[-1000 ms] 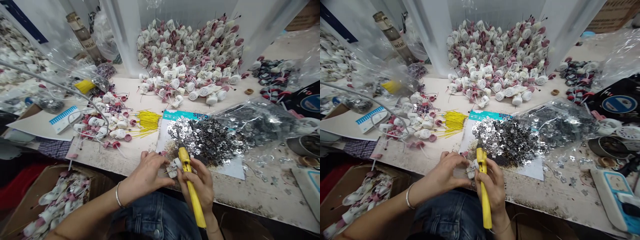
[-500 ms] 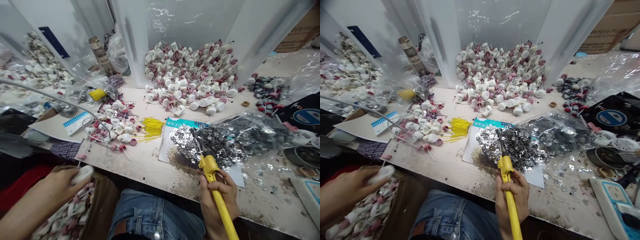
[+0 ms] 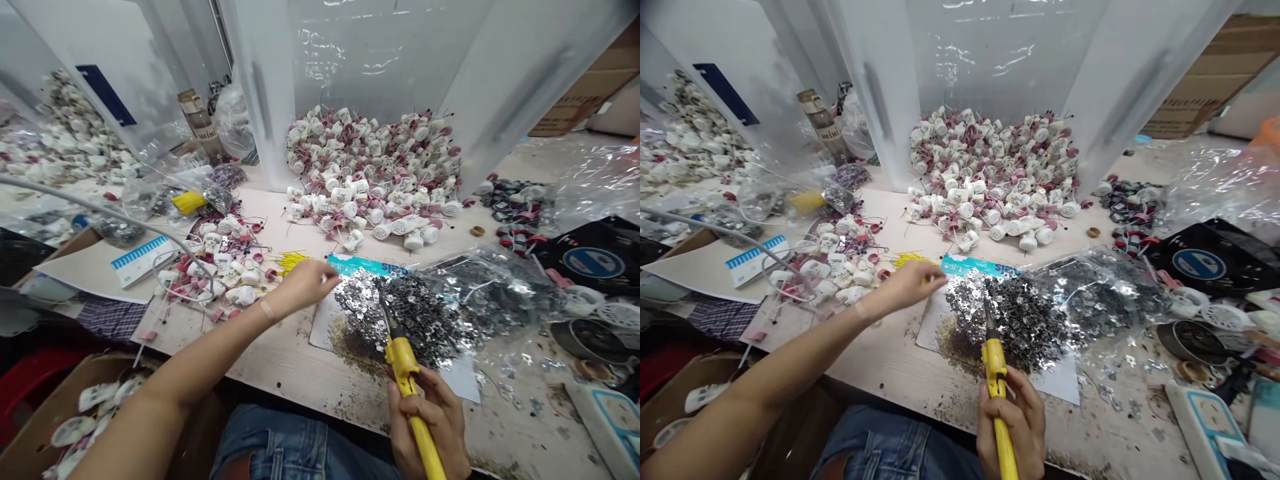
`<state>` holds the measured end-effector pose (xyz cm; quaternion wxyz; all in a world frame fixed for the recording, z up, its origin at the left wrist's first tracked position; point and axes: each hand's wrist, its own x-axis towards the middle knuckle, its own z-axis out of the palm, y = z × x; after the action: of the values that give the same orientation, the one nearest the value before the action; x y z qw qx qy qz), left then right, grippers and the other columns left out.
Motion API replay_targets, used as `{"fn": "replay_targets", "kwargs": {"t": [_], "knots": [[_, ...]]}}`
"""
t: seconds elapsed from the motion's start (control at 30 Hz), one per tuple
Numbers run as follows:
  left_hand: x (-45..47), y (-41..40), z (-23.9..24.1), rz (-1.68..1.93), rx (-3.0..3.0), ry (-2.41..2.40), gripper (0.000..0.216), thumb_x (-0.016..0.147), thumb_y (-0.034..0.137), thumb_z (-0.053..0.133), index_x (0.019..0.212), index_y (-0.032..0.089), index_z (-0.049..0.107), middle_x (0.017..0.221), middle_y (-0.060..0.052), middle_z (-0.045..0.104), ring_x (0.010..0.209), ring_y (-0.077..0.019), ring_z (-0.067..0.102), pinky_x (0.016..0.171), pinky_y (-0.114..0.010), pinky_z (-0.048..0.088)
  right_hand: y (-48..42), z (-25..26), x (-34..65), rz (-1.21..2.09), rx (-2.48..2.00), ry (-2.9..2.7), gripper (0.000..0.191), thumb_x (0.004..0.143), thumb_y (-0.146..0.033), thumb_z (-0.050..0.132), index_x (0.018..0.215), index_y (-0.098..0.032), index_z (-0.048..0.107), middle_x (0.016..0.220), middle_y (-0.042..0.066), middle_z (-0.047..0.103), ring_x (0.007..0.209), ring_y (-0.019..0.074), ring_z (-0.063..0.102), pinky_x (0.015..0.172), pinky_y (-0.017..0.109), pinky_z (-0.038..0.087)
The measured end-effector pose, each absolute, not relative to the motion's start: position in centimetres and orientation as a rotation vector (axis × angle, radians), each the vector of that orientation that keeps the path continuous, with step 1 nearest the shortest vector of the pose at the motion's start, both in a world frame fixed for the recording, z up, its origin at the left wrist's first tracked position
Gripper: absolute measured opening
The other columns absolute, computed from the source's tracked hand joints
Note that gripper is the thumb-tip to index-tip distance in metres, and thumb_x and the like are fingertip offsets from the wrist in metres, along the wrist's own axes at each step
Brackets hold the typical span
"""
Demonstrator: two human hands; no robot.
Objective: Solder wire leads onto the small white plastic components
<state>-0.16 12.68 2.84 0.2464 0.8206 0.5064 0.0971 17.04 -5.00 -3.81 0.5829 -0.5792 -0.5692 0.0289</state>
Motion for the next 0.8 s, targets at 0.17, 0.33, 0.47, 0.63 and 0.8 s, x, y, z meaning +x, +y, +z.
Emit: {"fn": "replay_targets", "kwargs": {"t": [0.17, 0.33, 0.47, 0.63, 0.8], "knots": [[5.9, 20.8, -0.3, 0.38, 2.331, 1.845, 0.037, 0.081, 0.045, 0.061, 0.097, 0.012, 0.069, 0.116, -0.017, 0.06, 0.114, -0.0337, 0.047, 0.098, -0.05, 0.032, -5.7, -3.8, 16.5, 0.032, -1.353, -1.305, 0.022, 0.07, -0.003, 0.071, 0.063, -0.017, 0.056, 0.11, 0.006, 0.06, 0.092, 0.0134, 0.066, 0.072, 0.021, 0.058], [6.9, 21.9, -1.6, 0.305, 2.361, 1.873, 0.037, 0.07, 0.037, 0.07, 0.098, 0.012, 0.066, 0.12, -0.017, 0.055, 0.117, -0.0345, 0.042, 0.1, -0.05, 0.027, -6.3, -4.3, 16.8, 0.037, -1.398, -1.213, 0.022, 0.067, -0.001, 0.073, 0.063, -0.016, 0.058, 0.11, 0.005, 0.06, 0.087, 0.0146, 0.068, 0.071, 0.024, 0.059], [4.3, 19.9, 0.9, 0.587, 2.288, 1.801, 0.034, 0.077, 0.035, 0.062, 0.106, 0.018, 0.06, 0.106, -0.007, 0.064, 0.107, -0.0264, 0.05, 0.097, -0.043, 0.027, -6.0, -4.2, 17.5, 0.0, -1.396, -1.203, 0.023, 0.069, -0.003, 0.072, 0.063, -0.016, 0.054, 0.11, 0.004, 0.059, 0.089, 0.0133, 0.067, 0.071, 0.024, 0.059], [-0.6, 12.7, 5.1, 0.737, 2.432, 1.617, 0.032, 0.079, 0.03, 0.059, 0.109, 0.019, 0.056, 0.099, -0.003, 0.066, 0.094, -0.023, 0.056, 0.095, -0.041, 0.023, -5.0, -2.7, 16.6, 0.105, -1.346, -1.149, 0.026, 0.074, -0.001, 0.065, 0.066, -0.017, 0.046, 0.106, 0.004, 0.055, 0.091, 0.011, 0.065, 0.069, 0.022, 0.06], [-2.7, 4.0, 3.7, 0.455, 2.669, 1.305, 0.021, 0.082, 0.026, 0.056, 0.102, 0.019, 0.057, 0.087, -0.004, 0.069, 0.088, -0.0237, 0.057, 0.093, -0.043, 0.021, -4.5, -3.0, 14.4, 0.373, -1.285, -1.234, 0.023, 0.073, -0.009, 0.069, 0.074, -0.019, 0.048, 0.119, 0.006, 0.048, 0.108, 0.0175, 0.061, 0.078, 0.031, 0.061]]}}
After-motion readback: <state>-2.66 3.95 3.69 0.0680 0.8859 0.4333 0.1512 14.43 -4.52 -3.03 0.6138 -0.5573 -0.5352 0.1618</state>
